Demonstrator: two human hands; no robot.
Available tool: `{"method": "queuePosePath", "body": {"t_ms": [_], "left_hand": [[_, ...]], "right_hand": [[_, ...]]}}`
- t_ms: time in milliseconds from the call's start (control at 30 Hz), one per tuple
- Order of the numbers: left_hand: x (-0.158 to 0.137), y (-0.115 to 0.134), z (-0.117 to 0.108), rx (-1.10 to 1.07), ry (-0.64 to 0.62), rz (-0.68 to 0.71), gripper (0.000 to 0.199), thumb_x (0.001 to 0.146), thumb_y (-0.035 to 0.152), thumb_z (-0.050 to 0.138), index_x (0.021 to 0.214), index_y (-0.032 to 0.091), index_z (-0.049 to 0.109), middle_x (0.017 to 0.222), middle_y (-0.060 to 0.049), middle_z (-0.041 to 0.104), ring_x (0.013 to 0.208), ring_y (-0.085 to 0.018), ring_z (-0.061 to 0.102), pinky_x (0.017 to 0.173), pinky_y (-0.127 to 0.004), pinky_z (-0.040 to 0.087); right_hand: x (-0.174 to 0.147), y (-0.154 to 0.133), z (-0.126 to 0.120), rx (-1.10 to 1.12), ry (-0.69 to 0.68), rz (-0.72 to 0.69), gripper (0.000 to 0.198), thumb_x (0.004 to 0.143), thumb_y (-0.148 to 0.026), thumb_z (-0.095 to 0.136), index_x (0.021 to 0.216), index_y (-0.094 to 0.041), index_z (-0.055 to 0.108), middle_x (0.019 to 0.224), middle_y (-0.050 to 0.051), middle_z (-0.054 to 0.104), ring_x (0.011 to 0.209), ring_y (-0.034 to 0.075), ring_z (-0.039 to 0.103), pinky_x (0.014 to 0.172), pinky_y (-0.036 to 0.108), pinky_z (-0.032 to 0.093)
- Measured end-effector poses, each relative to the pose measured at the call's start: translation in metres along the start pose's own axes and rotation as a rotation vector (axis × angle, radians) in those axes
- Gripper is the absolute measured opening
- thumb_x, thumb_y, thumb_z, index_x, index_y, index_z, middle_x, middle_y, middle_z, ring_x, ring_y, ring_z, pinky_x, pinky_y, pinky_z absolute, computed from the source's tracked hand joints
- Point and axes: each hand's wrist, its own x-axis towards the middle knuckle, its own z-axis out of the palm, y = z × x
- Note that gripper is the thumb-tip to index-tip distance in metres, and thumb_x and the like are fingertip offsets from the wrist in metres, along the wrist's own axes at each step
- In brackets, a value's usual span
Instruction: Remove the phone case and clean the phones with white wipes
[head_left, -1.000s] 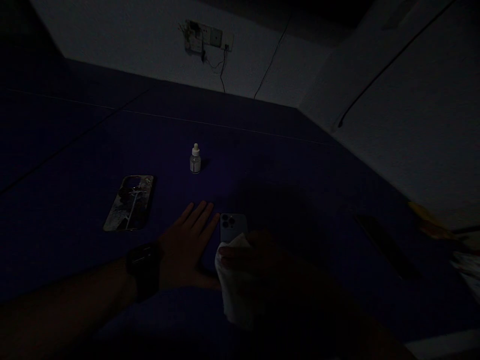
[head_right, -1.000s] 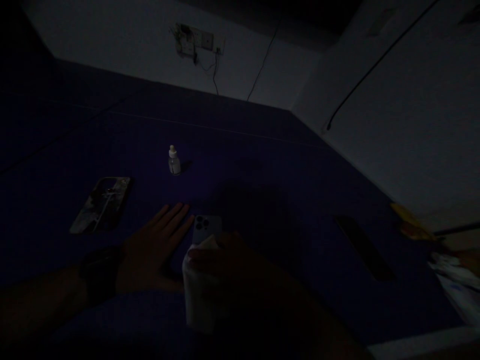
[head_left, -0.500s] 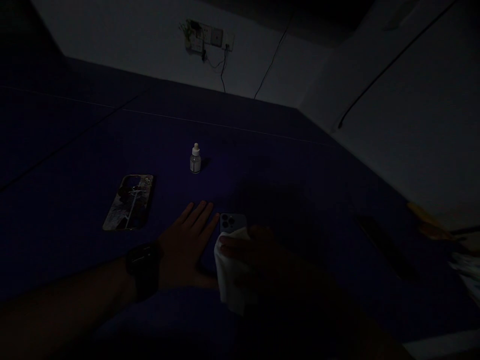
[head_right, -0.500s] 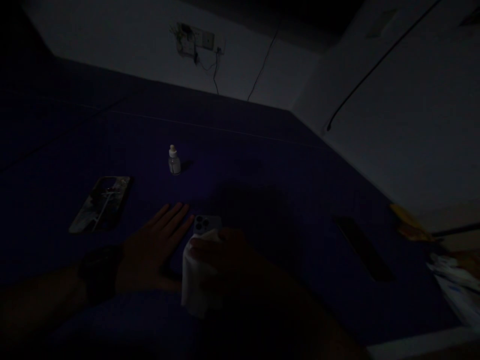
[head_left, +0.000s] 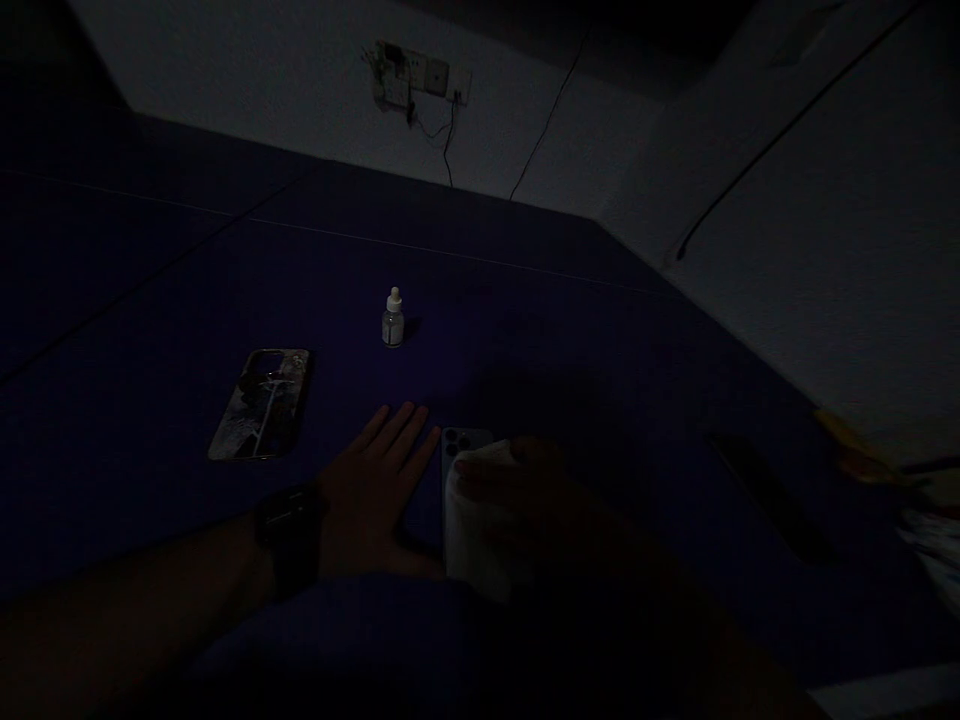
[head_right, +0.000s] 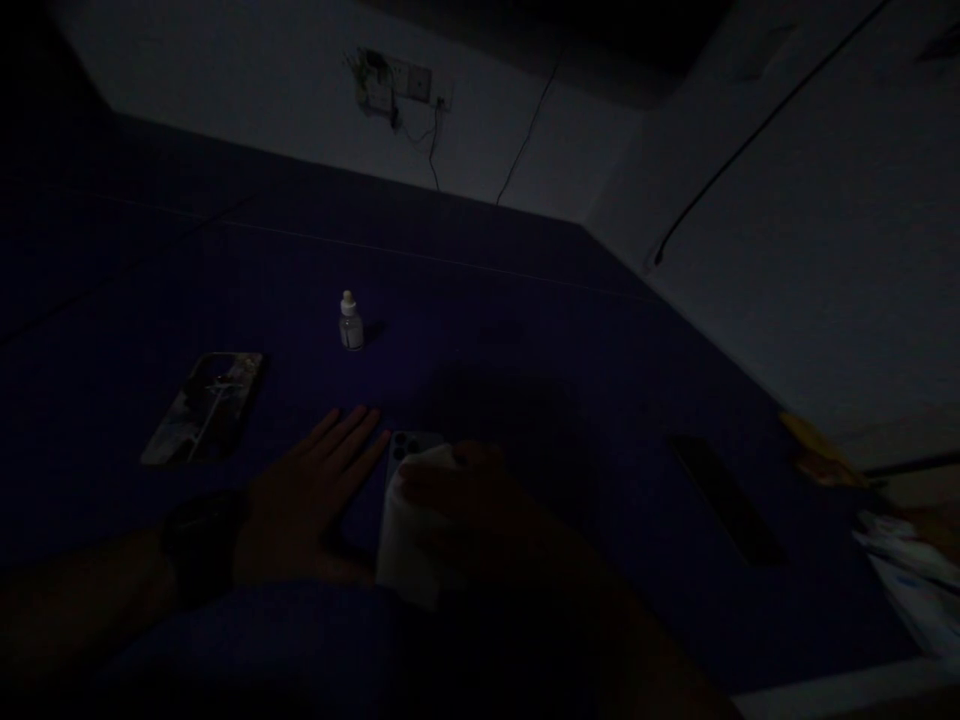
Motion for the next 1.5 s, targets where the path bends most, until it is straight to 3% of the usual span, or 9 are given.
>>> {"method": "queuePosePath", "body": {"t_ms": [167,300,467,567,667,867,1067,1300,1500], "left_hand": [[-0.001,-0.001,0.000,-0.004,0.034,0.022,0.127,0.066,0.097,0.043,0.154,0.006,0.031,0.159,-0.027,0.029,0.148,-0.046,0.024,0.120,-0.061,0.016],[-0.002,-0.002,-0.001,0.003,-0.003,0.025,0.131,0.064,0.099,0.041,0.154,0.004,0.030,0.159,-0.029,0.025,0.148,-0.047,0.023,0.120,-0.062,0.016],[-0.001,-0.002,-0.001,-0.003,0.007,0.022,0.130,0.065,0.099,0.040,0.154,0.006,0.029,0.160,-0.026,0.027,0.148,-0.046,0.021,0.120,-0.061,0.014],[-0.001,-0.003,-0.001,0.001,0.014,0.029,0.129,0.065,0.099,0.040,0.154,0.006,0.030,0.159,-0.026,0.029,0.148,-0.046,0.022,0.120,-0.061,0.014],[-0.001,-0.004,0.001,0.013,0.021,0.034,0.128,0.065,0.098,0.042,0.154,0.006,0.031,0.159,-0.026,0.030,0.148,-0.046,0.023,0.120,-0.060,0.015],[-0.001,-0.002,0.001,0.032,0.024,0.027,0.124,0.068,0.096,0.043,0.153,0.005,0.032,0.159,-0.026,0.030,0.149,-0.045,0.023,0.121,-0.059,0.014],[0.001,0.000,-0.003,0.033,-0.017,0.016,0.131,0.064,0.100,0.039,0.152,0.003,0.033,0.159,-0.029,0.028,0.148,-0.047,0.022,0.120,-0.061,0.014],[-0.001,-0.001,-0.001,0.051,-0.004,0.033,0.126,0.068,0.097,0.038,0.152,0.004,0.033,0.159,-0.028,0.027,0.149,-0.045,0.021,0.121,-0.060,0.013],[-0.002,0.000,0.000,0.056,0.006,0.014,0.129,0.067,0.099,0.038,0.153,0.003,0.031,0.160,-0.029,0.026,0.149,-0.046,0.022,0.121,-0.060,0.014]], "right_hand": [[0.010,-0.003,0.010,-0.156,0.004,-0.048,0.057,0.094,-0.044,0.057,0.148,-0.028,0.047,0.159,0.008,0.038,0.131,0.039,0.042,0.098,0.056,0.041],[-0.001,0.006,0.005,-0.275,0.174,0.036,0.044,0.096,-0.037,0.056,0.140,-0.032,0.056,0.150,0.005,0.052,0.127,0.039,0.044,0.098,0.060,0.039],[-0.007,0.006,0.001,-0.320,0.352,0.012,0.036,0.098,-0.032,0.054,0.132,-0.030,0.063,0.139,0.007,0.062,0.132,0.036,0.046,0.104,0.058,0.036],[-0.001,0.002,0.008,-0.219,0.228,-0.013,0.047,0.099,-0.034,0.050,0.144,-0.019,0.051,0.146,0.012,0.055,0.135,0.030,0.048,0.110,0.052,0.037],[0.000,-0.004,0.011,-0.107,0.066,-0.079,0.065,0.098,-0.039,0.053,0.153,-0.011,0.035,0.156,0.015,0.042,0.143,0.027,0.039,0.117,0.045,0.035],[-0.020,-0.009,0.000,0.107,-0.132,-0.169,0.080,0.095,-0.051,0.058,0.160,-0.024,0.021,0.161,0.005,0.034,0.148,0.023,0.032,0.121,0.038,0.030],[-0.008,0.003,0.014,0.033,-0.053,-0.031,0.079,0.098,-0.047,0.054,0.160,-0.014,0.018,0.164,0.013,0.022,0.151,0.027,0.020,0.123,0.046,0.025],[-0.012,-0.016,-0.001,0.191,-0.168,-0.293,0.076,0.099,-0.049,0.052,0.160,-0.017,0.020,0.161,0.009,0.030,0.151,0.022,0.021,0.125,0.038,0.020],[-0.029,-0.005,-0.005,0.153,-0.092,-0.091,0.085,0.092,-0.055,0.062,0.159,-0.025,0.020,0.161,0.006,0.032,0.149,0.023,0.029,0.122,0.036,0.028]]}}
